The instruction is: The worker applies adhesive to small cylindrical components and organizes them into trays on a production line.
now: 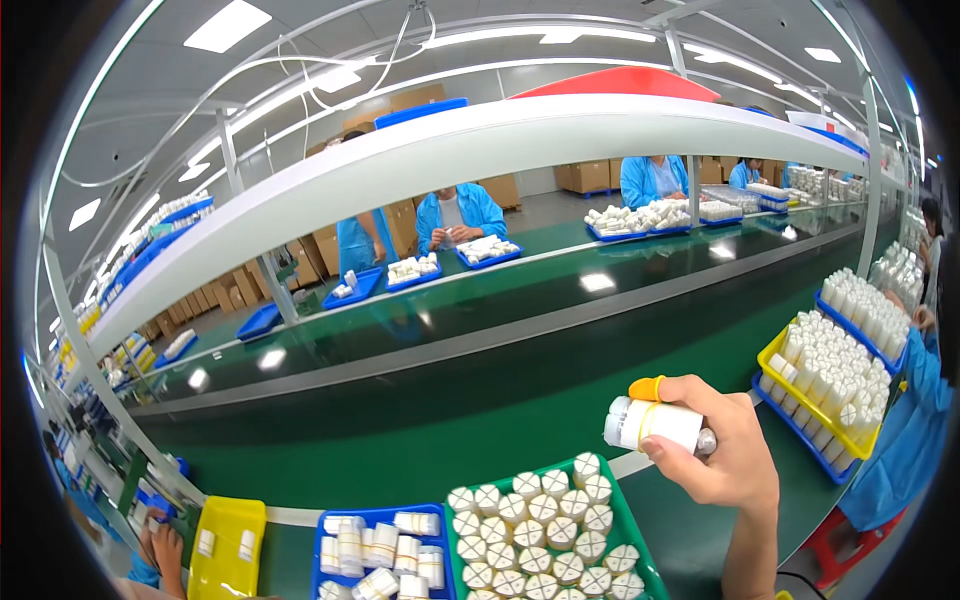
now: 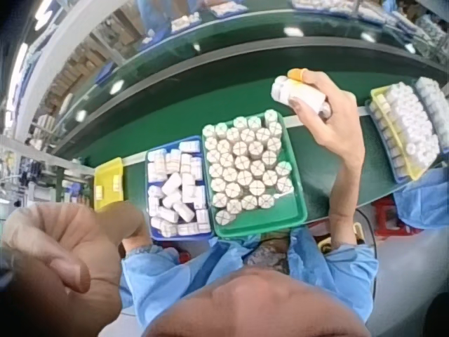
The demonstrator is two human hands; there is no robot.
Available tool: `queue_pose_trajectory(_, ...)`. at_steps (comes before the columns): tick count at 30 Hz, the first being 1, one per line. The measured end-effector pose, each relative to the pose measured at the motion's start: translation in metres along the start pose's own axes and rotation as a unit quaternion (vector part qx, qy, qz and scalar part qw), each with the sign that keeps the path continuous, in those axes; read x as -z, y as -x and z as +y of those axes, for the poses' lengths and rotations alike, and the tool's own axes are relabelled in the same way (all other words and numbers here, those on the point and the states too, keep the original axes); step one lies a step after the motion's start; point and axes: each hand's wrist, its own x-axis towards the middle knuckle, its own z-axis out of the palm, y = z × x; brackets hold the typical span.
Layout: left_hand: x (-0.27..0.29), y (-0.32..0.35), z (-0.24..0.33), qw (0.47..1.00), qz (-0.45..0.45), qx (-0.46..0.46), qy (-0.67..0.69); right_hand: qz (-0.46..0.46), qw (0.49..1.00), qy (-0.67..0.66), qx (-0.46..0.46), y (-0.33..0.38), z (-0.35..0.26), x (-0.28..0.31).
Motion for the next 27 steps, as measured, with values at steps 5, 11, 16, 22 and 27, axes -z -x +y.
queue_pose_trajectory(5,-0.007,0.003,-0.005,1.0,0.003,0.005,0.015,0.031,0.999,0.015,0.019,-0.001,0.008,0.0)
queue_pose_trajectory(11,0.008,-0.02,-0.023,0.999,-0.035,0.003,0.034,0.017,1.0,0.006,0.017,-0.005,0.002,0.001)
queue_pose_trajectory(16,0.001,-0.017,-0.028,0.999,-0.037,0.007,0.021,0.036,0.999,-0.005,-0.016,0.008,0.005,0.016)
queue_pose_trajectory(22,0.001,0.007,-0.031,0.999,-0.023,0.026,0.015,0.049,0.998,0.026,0.026,0.008,0.014,0.004)
queue_pose_trajectory(27,-0.022,0.041,-0.025,0.996,0.013,0.083,0.04,0.056,0.998,0.027,0.017,0.008,0.015,0.003)
